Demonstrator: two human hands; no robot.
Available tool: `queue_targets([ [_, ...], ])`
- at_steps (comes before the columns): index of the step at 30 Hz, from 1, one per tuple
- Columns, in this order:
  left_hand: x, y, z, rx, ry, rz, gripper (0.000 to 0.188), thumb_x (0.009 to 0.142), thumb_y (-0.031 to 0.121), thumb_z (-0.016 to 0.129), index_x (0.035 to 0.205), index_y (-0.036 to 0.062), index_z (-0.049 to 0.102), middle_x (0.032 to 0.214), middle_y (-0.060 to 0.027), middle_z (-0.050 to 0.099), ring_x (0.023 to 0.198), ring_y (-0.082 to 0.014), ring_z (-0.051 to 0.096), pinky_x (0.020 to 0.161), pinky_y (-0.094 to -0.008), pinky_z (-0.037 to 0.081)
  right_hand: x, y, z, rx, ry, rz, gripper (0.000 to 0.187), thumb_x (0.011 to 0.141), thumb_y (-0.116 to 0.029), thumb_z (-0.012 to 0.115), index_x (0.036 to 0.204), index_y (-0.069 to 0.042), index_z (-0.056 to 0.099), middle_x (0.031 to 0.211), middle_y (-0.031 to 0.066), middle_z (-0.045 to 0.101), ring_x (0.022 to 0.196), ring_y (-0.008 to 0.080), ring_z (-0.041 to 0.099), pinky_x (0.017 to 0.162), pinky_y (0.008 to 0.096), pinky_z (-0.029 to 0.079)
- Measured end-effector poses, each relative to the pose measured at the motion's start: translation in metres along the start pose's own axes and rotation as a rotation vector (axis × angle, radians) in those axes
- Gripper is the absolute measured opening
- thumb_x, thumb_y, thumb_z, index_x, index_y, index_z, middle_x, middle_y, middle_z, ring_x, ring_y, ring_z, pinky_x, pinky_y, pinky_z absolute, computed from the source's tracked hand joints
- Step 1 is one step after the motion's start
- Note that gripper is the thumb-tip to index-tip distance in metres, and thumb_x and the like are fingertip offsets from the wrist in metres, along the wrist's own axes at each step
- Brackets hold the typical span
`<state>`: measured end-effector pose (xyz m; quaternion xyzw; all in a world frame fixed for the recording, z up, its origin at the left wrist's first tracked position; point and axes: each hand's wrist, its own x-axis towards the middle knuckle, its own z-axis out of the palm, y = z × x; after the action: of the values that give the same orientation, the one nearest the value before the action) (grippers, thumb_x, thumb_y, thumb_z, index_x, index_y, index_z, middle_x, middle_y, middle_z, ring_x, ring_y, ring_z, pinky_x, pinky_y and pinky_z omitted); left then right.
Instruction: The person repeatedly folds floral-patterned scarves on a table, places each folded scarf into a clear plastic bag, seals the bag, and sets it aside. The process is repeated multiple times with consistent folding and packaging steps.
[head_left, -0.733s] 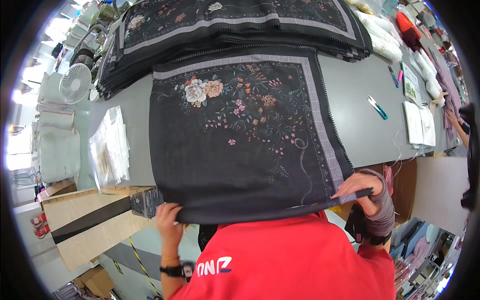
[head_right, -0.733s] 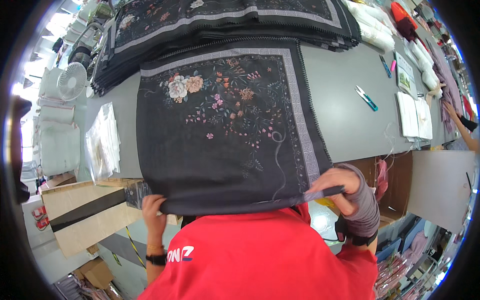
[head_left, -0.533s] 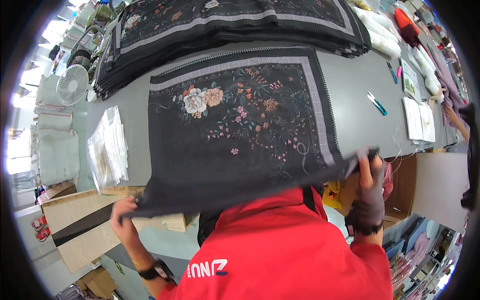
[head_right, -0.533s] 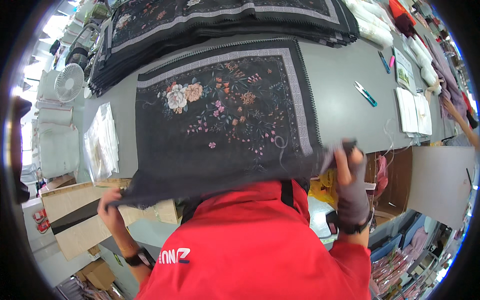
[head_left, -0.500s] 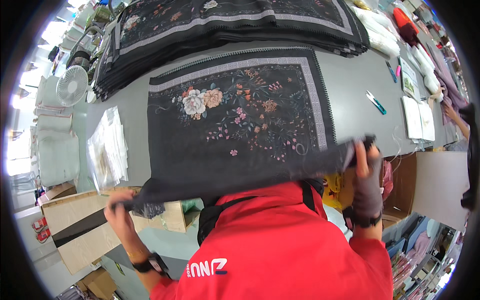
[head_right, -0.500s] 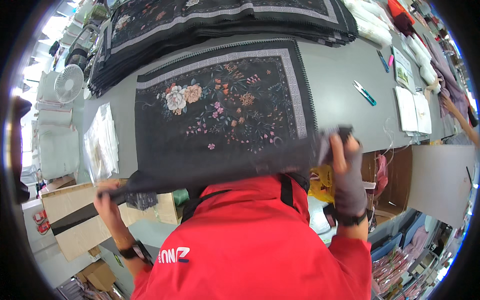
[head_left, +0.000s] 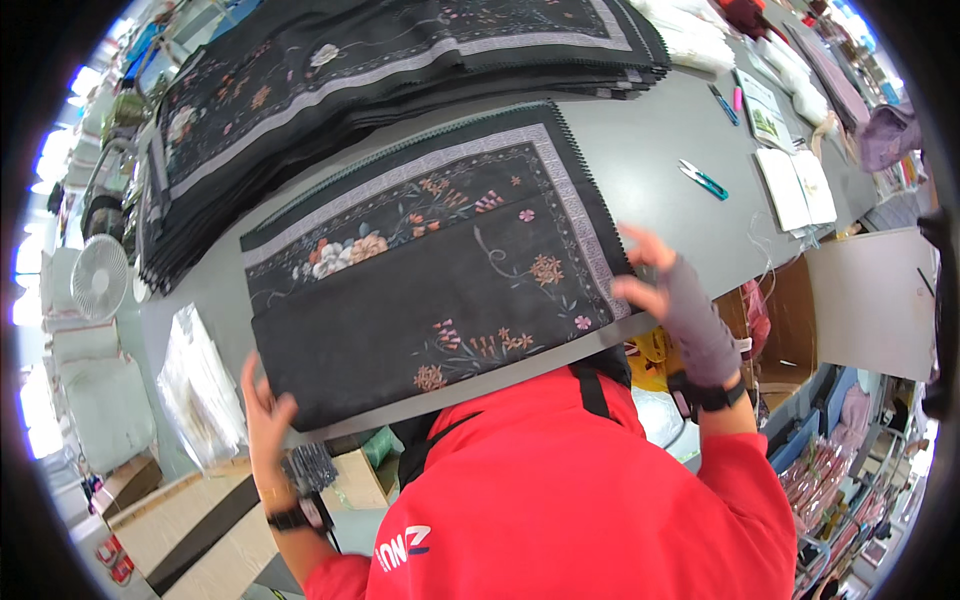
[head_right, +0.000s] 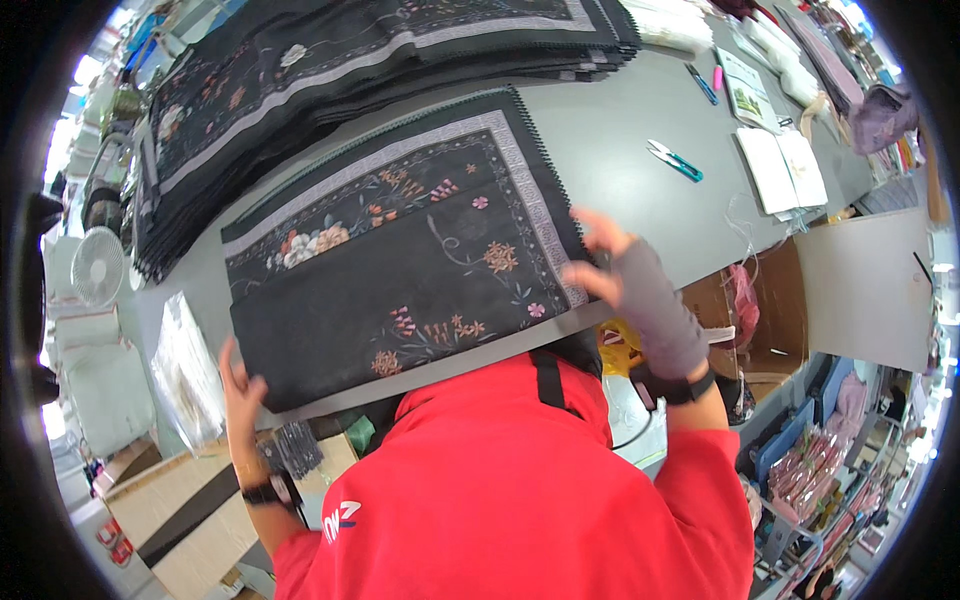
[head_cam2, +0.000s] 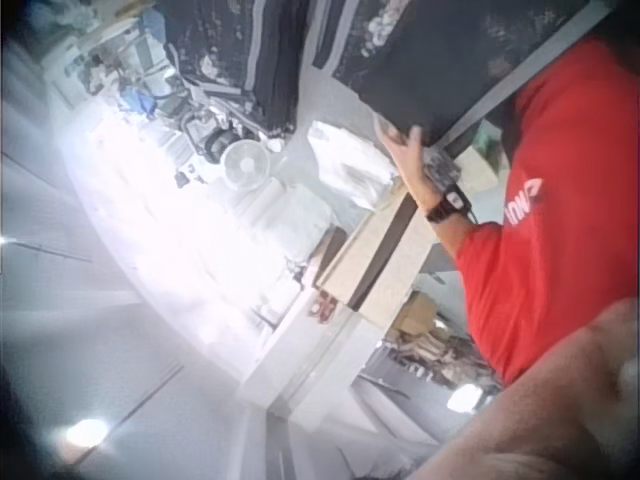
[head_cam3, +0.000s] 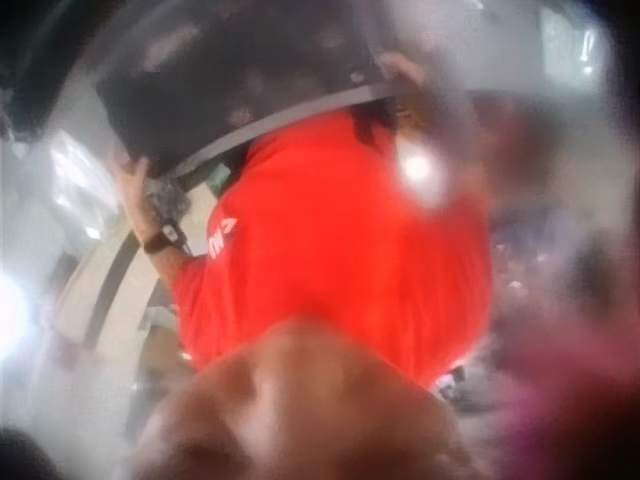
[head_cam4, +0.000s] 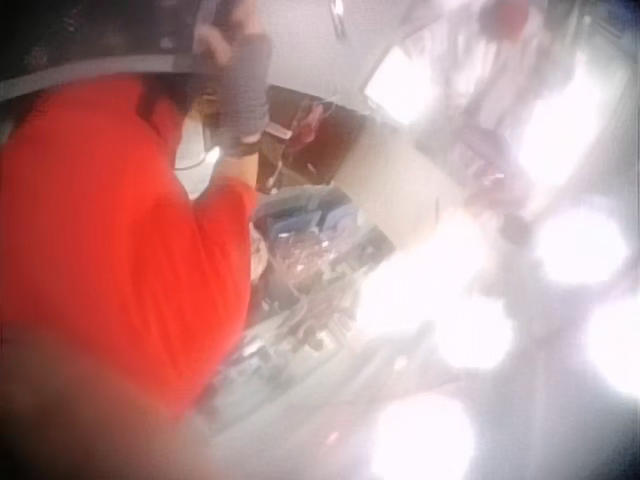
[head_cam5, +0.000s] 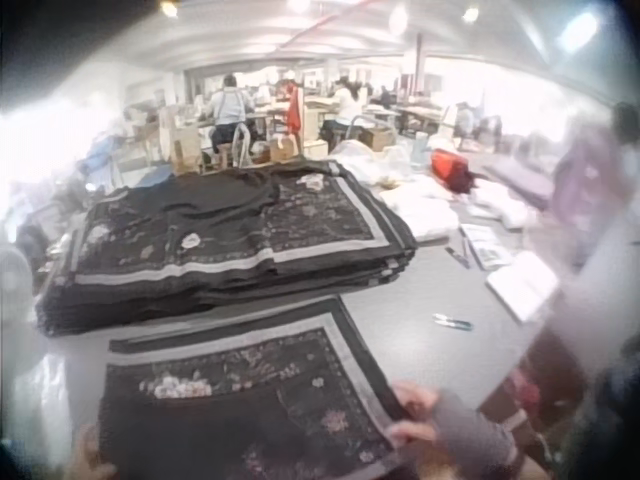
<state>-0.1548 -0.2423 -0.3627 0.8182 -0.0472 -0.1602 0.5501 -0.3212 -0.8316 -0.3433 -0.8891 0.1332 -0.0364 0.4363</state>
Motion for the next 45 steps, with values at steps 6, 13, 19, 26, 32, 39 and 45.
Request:
queue_targets([
  [6,-0.071,-0.009,-0.026,0.743,-0.152,0.237,0.046,0.086,-0.008,0.064,0.132,-0.0025,0.063,0.119,-0.0138,0.063,0.123,-0.0312,0.059,0.112,-0.0431,0.045,-0.034,-0.001,-0.011,-0.476,-0.152,-0.220,0.025,0.083,-0.012,0.079,0.107,-0.012,0.074,0.112,0.0081,0.067,0.114,0.0317,0.058,0.096,0.0457,0.045],
  [13,0.088,-0.005,-0.055,0.304,0.423,0.116,0.036,0.110,0.027,0.061,0.095,-0.0057,0.062,0.078,-0.0045,0.050,0.078,-0.0147,0.046,0.073,-0.0362,0.044,0.126,-0.022,0.000,-0.137,0.266,-0.249,0.026,0.107,-0.023,0.058,0.114,-0.003,0.072,0.090,0.0261,0.069,0.086,0.0436,0.071,0.070,0.0433,0.053],
  [19,0.161,0.021,-0.010,0.858,0.368,0.160,0.031,0.104,0.022,0.069,0.123,-0.0015,0.064,0.101,-0.0145,0.066,0.087,-0.0261,0.062,0.082,-0.0390,0.052,0.204,-0.006,0.044,-0.633,0.200,0.123,0.038,0.099,-0.039,0.071,0.108,-0.002,0.068,0.095,0.0208,0.075,0.093,0.0399,0.072,0.080,0.0500,0.055],
  [26,0.098,0.056,0.130,1.084,-0.365,0.671,0.057,0.088,0.013,0.075,0.143,0.0050,0.062,0.156,-0.0214,0.052,0.149,-0.0409,0.043,0.125,-0.0522,0.033,0.131,-0.088,0.114,-0.585,-0.195,-0.643,0.054,0.089,-0.027,0.076,0.137,-0.009,0.061,0.151,0.0193,0.052,0.142,0.0411,0.049,0.113,0.0524,0.042],
  [32,0.054,-0.013,0.047,0.953,0.639,-0.056,0.050,0.092,0.024,0.084,0.126,-0.0024,0.057,0.147,-0.0237,0.053,0.133,-0.0390,0.052,0.115,-0.0471,0.041,0.106,-0.029,0.065,-0.775,0.234,-0.250,0.048,0.091,-0.017,0.075,0.136,-0.005,0.062,0.148,0.0230,0.053,0.142,0.0430,0.048,0.116,0.0535,0.040],
  [39,0.078,0.056,0.140,0.481,0.533,0.552,0.024,0.082,-0.006,0.076,0.096,0.0030,0.058,0.105,-0.0149,0.065,0.094,-0.0319,0.062,0.086,-0.0397,0.053,0.104,-0.074,0.107,0.543,-0.331,0.143,0.040,0.101,-0.034,0.072,0.112,0.004,0.069,0.093,0.0137,0.076,0.086,0.0233,0.075,0.074,0.0342,0.059],
  [45,0.083,0.127,0.234,1.045,-0.050,0.930,0.032,0.087,0.011,0.062,0.119,0.0058,0.061,0.114,-0.0135,0.061,0.107,-0.0319,0.058,0.092,-0.0431,0.046,0.134,-0.078,0.133,0.530,-0.376,0.220,0.057,0.093,-0.039,0.079,0.096,0.016,0.066,0.088,0.0199,0.072,0.079,0.0254,0.074,0.058,0.0333,0.056],
])
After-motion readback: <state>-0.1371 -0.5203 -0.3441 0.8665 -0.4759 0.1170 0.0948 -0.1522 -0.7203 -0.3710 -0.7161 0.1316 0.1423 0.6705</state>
